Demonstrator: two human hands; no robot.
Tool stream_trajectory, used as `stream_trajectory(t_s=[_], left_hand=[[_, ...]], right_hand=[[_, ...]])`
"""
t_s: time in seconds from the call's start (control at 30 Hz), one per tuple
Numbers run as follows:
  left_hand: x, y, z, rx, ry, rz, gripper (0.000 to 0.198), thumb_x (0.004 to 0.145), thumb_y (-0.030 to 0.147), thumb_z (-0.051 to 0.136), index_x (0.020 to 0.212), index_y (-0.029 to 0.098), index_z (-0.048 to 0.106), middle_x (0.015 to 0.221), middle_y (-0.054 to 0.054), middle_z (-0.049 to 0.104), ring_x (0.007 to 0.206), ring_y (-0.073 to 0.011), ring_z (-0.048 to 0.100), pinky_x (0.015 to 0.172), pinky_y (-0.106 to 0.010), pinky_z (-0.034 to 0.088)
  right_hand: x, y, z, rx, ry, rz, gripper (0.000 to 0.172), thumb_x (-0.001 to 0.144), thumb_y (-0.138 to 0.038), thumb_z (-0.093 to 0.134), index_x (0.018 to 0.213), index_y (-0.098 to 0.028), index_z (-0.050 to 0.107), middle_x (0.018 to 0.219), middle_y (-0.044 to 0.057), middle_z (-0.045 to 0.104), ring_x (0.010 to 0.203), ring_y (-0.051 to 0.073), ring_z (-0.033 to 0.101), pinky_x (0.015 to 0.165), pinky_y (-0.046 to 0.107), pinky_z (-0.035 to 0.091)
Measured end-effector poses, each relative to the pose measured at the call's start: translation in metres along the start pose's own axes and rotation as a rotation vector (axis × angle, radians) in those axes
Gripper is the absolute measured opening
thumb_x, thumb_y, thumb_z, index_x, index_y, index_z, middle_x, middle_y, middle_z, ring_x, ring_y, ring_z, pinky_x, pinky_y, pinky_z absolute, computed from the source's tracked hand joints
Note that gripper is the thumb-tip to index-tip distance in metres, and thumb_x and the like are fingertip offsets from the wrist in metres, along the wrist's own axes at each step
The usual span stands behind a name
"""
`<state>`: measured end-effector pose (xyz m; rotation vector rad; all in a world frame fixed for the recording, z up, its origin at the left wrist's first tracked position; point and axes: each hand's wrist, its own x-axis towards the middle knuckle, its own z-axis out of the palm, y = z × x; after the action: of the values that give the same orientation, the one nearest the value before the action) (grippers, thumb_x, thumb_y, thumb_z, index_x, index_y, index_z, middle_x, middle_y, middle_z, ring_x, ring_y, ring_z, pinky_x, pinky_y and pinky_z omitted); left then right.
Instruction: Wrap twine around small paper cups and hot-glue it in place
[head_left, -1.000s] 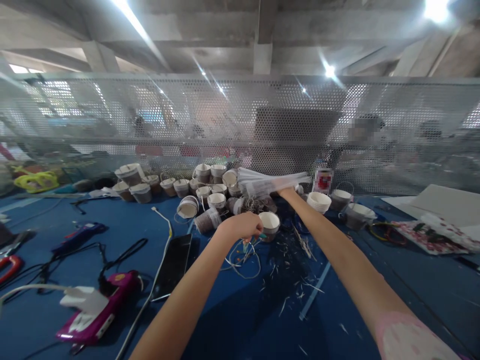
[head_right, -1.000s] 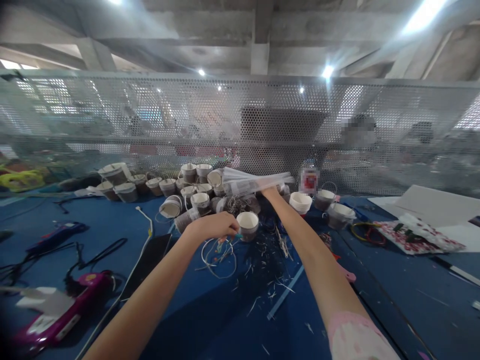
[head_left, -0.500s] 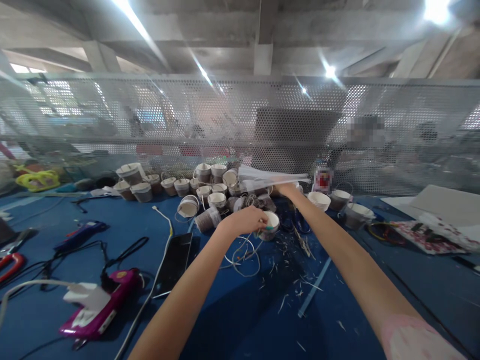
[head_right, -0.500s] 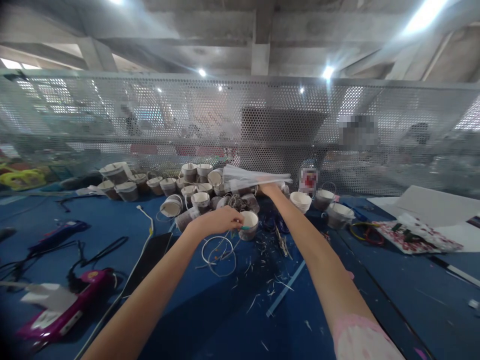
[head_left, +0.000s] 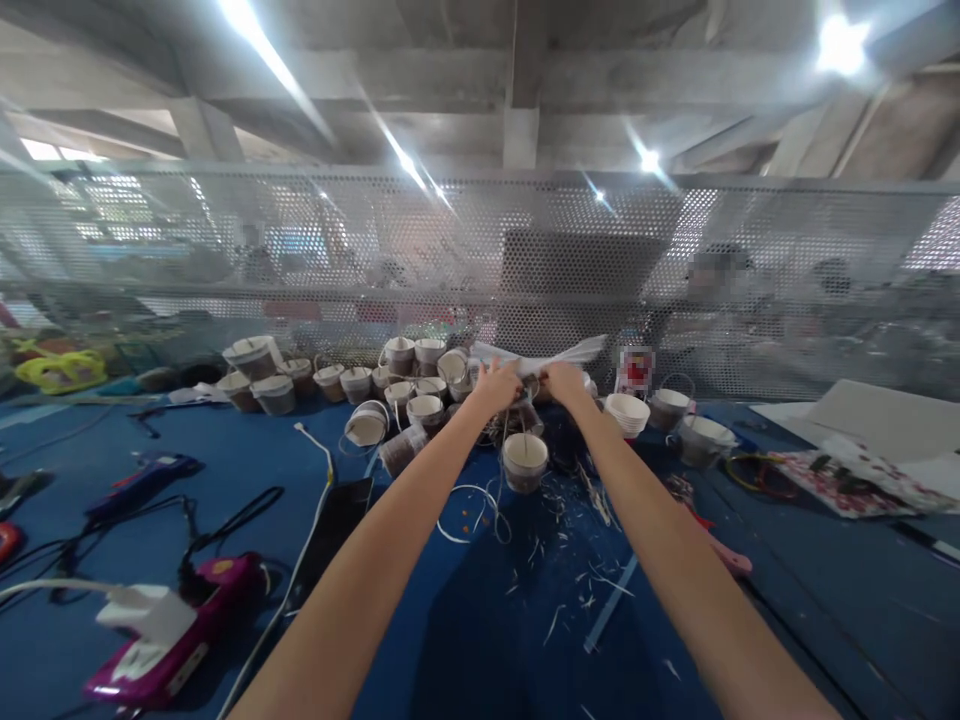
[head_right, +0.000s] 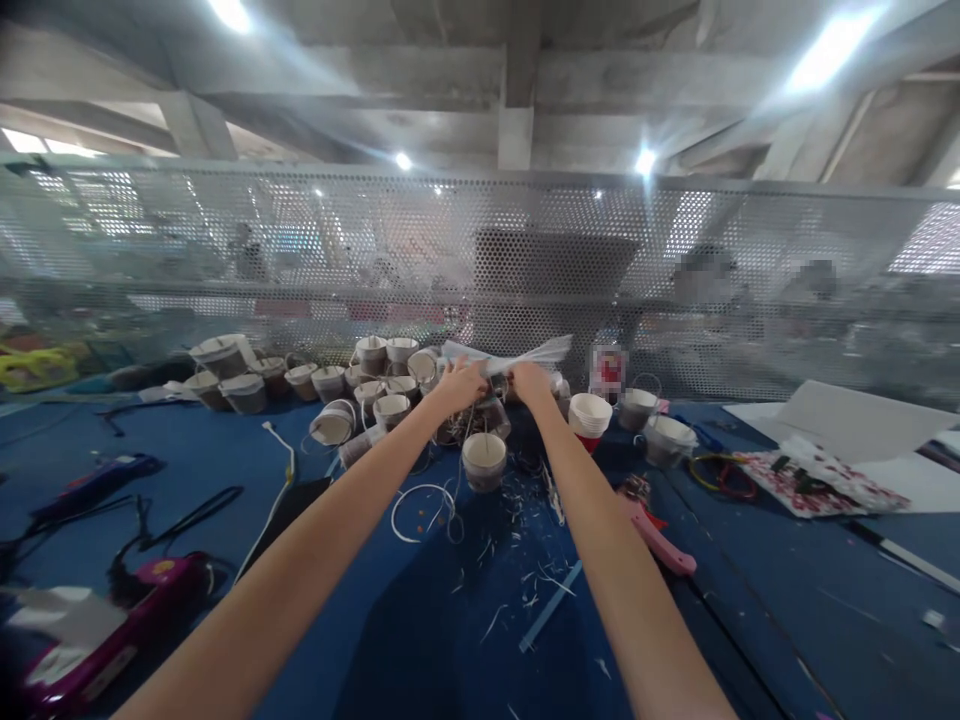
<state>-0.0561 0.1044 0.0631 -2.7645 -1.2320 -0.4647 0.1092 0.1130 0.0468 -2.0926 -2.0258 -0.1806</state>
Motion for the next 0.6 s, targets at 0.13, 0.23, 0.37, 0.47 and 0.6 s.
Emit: stream_trajectory(t_s=[0.13,0.23,0.37,0.47,0.6], left_hand=[[0.024,-0.015,-0.007,-0.017,0.070,-0.055,0.022,0.080,0.015,0.042,0.081,0.013,0.064,0.103,-0.013,0.059,0.100,-0.0249,0.051,0.085,-0.038,0.040],[0.037,-0.030,-0.020,-0.051,0.143,-0.104,0.020,0.078,0.015,0.044,0.081,0.013,0.064,0.095,-0.011,0.061,0.093,-0.0207,0.055,0.082,-0.031,0.041],[0.050,-0.046,-0.033,-0.126,0.264,-0.174,0.023,0.080,0.016,0.042,0.085,0.012,0.064,0.095,-0.012,0.062,0.094,-0.0204,0.055,0.084,-0.029,0.039],[0.054,-0.049,-0.035,-0.212,0.313,-0.229,0.025,0.078,0.017,0.042,0.081,0.011,0.066,0.084,-0.012,0.065,0.086,-0.0210,0.058,0.078,-0.029,0.040],[0.059,-0.046,-0.030,-0.370,0.316,-0.241,0.019,0.071,0.018,0.050,0.068,0.013,0.067,0.070,-0.006,0.066,0.076,-0.0187,0.059,0.071,-0.025,0.041]], right_hand=[[-0.012,0.002,0.001,0.018,0.061,0.026,0.025,0.082,-0.024,0.047,0.095,-0.019,0.067,0.098,0.011,0.066,0.096,0.023,0.058,0.079,0.029,0.042],[-0.013,0.006,0.002,0.052,0.102,0.028,0.023,0.082,-0.025,0.048,0.095,-0.021,0.067,0.099,0.010,0.066,0.096,0.022,0.058,0.077,0.028,0.042],[-0.013,0.015,0.004,0.115,0.159,0.003,0.022,0.082,-0.026,0.050,0.094,-0.024,0.067,0.100,0.006,0.066,0.096,0.020,0.058,0.078,0.027,0.041],[-0.015,0.019,0.005,0.173,0.209,-0.034,0.021,0.081,-0.023,0.050,0.092,-0.024,0.068,0.102,0.003,0.066,0.097,0.018,0.057,0.080,0.025,0.040],[-0.015,0.018,0.003,0.250,0.289,-0.052,0.024,0.080,-0.018,0.049,0.093,-0.024,0.068,0.101,0.001,0.067,0.095,0.016,0.057,0.080,0.023,0.040]])
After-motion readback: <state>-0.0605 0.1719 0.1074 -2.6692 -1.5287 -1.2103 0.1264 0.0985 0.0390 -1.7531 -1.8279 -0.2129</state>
